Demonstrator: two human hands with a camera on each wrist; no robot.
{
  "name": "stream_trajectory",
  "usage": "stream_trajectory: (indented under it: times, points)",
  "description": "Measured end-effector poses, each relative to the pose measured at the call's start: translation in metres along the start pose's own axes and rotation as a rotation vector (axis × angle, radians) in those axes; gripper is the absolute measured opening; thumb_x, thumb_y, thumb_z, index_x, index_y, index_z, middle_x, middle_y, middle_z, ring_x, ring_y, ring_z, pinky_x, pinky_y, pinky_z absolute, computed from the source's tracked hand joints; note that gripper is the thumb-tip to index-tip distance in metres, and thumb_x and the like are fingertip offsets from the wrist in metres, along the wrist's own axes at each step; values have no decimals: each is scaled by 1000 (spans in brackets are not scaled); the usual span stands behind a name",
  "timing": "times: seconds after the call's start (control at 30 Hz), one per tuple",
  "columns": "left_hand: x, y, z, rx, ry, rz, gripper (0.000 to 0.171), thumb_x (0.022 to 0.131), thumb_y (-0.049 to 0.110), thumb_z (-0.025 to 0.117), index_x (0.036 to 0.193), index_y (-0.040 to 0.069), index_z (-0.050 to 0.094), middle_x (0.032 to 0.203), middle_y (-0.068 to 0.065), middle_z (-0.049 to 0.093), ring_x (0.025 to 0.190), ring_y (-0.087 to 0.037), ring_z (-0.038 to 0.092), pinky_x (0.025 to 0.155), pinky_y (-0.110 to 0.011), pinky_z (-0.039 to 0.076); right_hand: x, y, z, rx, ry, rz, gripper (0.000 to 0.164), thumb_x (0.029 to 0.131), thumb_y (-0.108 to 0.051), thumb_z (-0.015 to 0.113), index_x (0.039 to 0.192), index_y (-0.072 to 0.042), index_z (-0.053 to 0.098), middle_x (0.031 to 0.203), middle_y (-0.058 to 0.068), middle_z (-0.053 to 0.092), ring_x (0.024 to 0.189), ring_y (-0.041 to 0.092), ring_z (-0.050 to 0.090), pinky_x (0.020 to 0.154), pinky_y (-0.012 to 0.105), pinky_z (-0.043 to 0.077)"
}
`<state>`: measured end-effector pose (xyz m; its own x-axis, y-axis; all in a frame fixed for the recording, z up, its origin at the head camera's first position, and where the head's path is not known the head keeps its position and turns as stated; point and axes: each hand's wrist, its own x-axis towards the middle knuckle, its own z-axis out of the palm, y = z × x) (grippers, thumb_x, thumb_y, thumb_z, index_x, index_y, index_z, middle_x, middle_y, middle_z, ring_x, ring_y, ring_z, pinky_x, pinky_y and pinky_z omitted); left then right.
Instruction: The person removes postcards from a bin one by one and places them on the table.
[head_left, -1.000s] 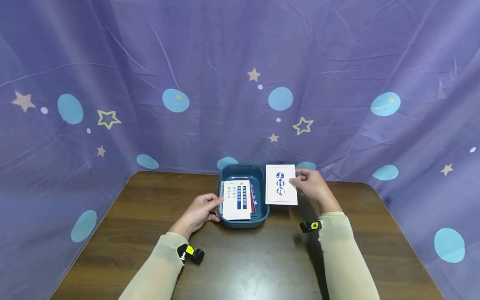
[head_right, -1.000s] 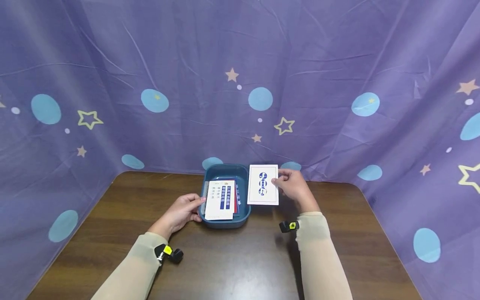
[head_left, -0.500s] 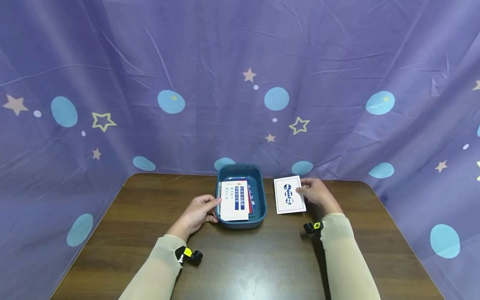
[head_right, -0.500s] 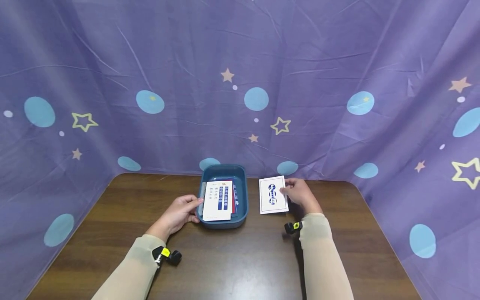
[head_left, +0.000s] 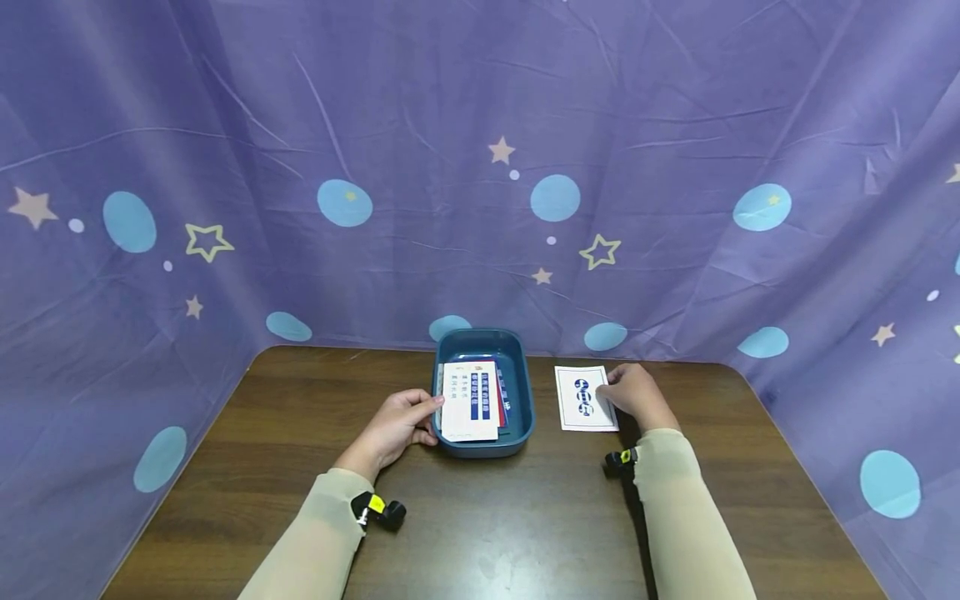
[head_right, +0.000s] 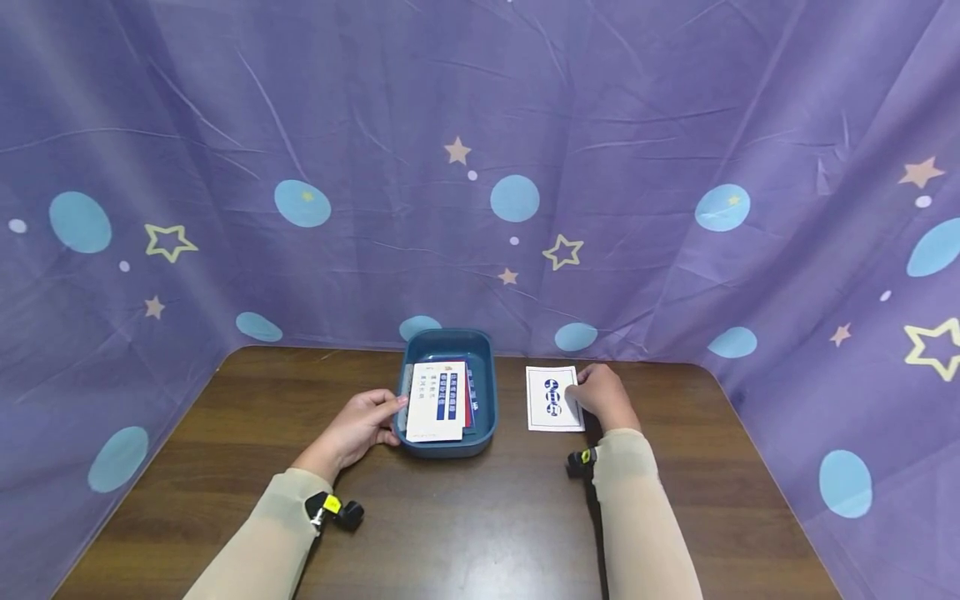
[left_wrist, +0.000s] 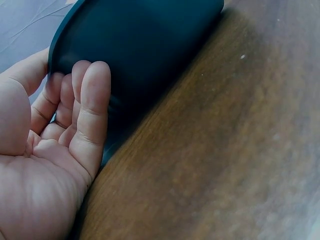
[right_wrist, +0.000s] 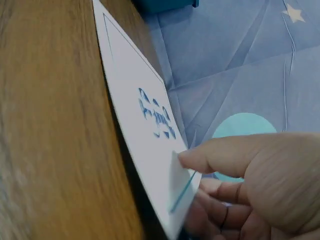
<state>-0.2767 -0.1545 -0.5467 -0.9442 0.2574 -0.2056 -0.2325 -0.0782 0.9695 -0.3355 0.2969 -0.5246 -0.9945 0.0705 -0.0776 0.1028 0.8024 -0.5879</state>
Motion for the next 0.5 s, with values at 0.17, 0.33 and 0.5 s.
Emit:
stream_trajectory:
  times: [0.17, 0.33, 0.5]
  points:
    - [-1, 1, 0, -4, 3, -1, 26, 114, 19, 70, 93, 5, 66, 75, -1, 63, 67, -15, 63, 61, -28, 66, 20, 21, 8, -52, -13, 3, 29, 89, -28, 87, 97, -4, 72, 99, 16, 77, 93, 36, 69, 90, 53, 60]
    - [-1, 1, 0, -5, 4, -1, 25, 114, 19, 70, 94, 5, 67, 75, -2, 63, 68, -15, 63, 61, -28, 66, 43, 50, 21, -61, -20, -7, 31, 90, -36, 90, 97, -11, 73, 98, 9, 78, 94, 31, 70, 87, 48, 59]
    - [-1, 0, 1, -5, 5, -1, 25, 114, 20, 71, 96, 3, 66, 75, -1, 64, 67, -14, 63, 60, -27, 65, 12, 21, 3, -42, -49, -5, 28, 98, -33, 83, 93, -8, 72, 87, 7, 73, 84, 25, 66, 73, 37, 55]
